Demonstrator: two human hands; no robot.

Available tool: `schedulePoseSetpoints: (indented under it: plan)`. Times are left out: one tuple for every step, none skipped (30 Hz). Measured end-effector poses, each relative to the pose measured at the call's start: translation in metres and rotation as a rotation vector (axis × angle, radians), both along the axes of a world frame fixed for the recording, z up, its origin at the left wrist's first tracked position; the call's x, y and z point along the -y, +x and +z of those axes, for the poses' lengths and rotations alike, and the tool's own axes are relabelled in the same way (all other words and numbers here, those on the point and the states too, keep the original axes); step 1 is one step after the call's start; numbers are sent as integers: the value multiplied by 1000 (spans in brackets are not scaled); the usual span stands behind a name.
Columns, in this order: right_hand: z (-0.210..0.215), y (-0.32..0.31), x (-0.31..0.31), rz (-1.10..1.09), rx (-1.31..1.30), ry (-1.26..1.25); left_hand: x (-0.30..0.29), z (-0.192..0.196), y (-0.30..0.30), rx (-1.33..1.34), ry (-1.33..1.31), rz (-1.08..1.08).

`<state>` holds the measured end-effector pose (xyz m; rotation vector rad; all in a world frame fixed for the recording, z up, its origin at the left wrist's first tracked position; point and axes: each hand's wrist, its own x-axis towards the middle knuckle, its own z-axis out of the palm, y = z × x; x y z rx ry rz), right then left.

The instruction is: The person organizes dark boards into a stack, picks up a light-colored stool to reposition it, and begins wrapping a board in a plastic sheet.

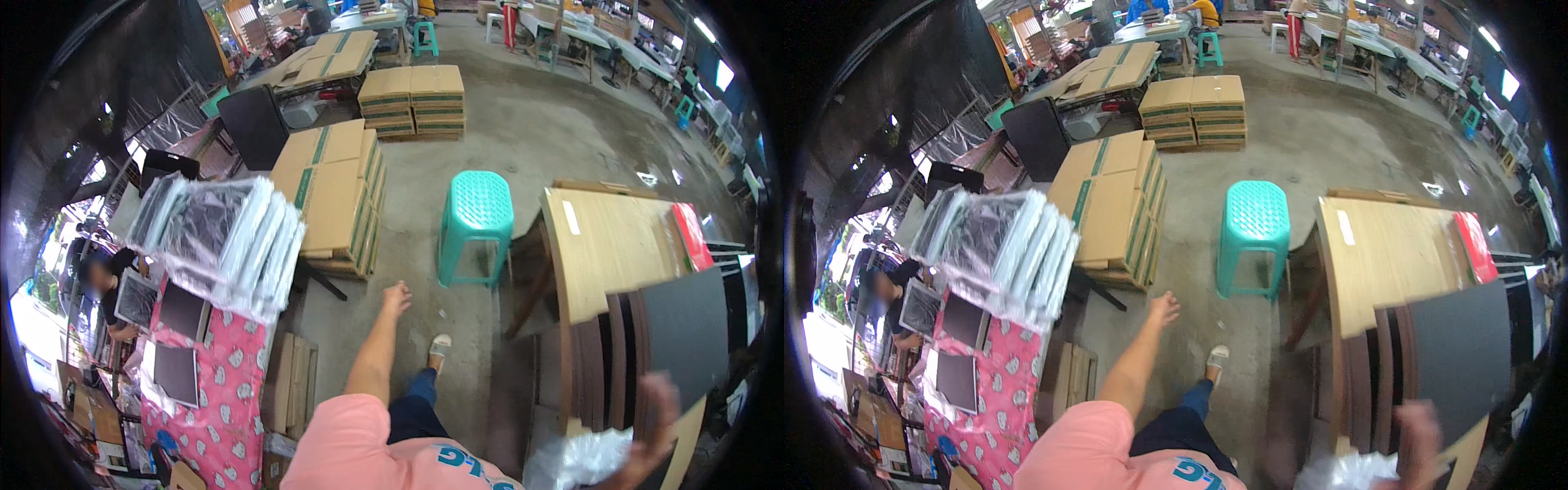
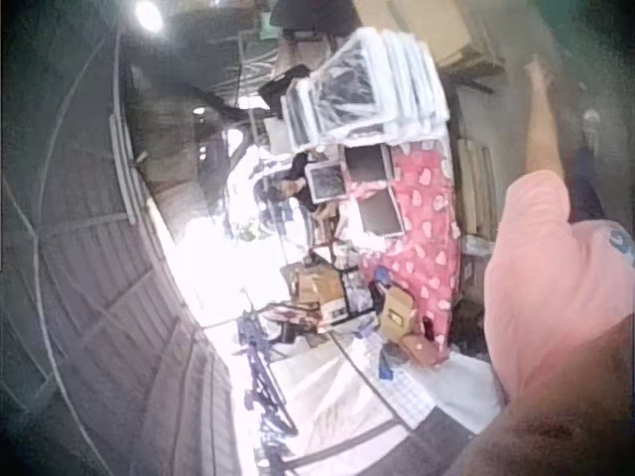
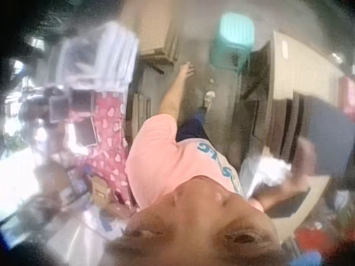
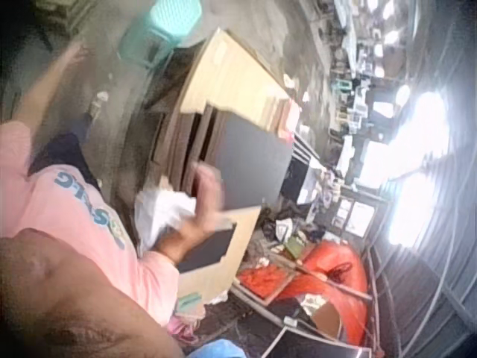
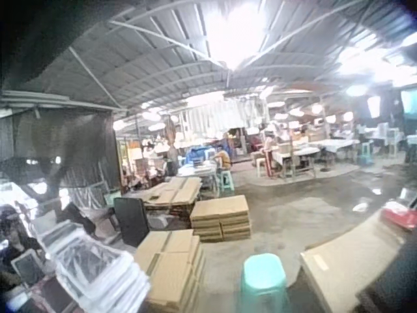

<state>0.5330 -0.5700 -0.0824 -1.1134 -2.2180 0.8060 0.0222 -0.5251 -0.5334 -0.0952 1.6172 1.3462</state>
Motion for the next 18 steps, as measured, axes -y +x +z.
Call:
schedulePoseSetpoints:
  plan:
    - [10,1,-22,-152,85,183,-26,-10,-6,13,47,6]
    - [19,3,-45,-312,158,331,-54,-20,-20,22,102,16]
    - [8,0,-70,-371,217,307,-99,-26,-22,82,131,24]
    - [-1,0,-93,-434,300,277,-142,-41,-16,166,150,27]
    - [-12,8,-121,-460,379,231,-164,-56,-11,245,150,66]
    - [-19,15,-141,-493,474,176,-186,-75,-2,299,161,86]
    - [-24,18,-158,-521,567,120,-212,-93,3,350,169,111]
    - [-28,15,-171,-516,562,92,-236,-107,3,389,174,139]
    - [-32,12,-177,-518,572,54,-258,-115,13,439,116,163]
    - [-35,9,-181,-514,582,21,-282,-119,22,489,61,194]
    - [-33,5,-182,-515,588,0,-305,-122,30,517,54,219]
    - [-31,3,-181,-517,590,-16,-327,-129,39,544,52,242]
    - [-30,0,-180,-519,584,-31,-351,-138,47,562,41,250]
    - [-32,-3,-180,-539,569,-35,-373,-147,50,571,32,256]
    - [-33,-8,-182,-557,555,-39,-390,-160,52,606,99,234]
    - [-26,-18,-188,-542,595,-104,-404,-170,51,639,167,212]
    - [-29,-17,-193,-549,599,-91,-413,-182,48,640,233,264]
    - [-31,-14,-190,-570,610,-76,-425,-189,51,650,296,304]
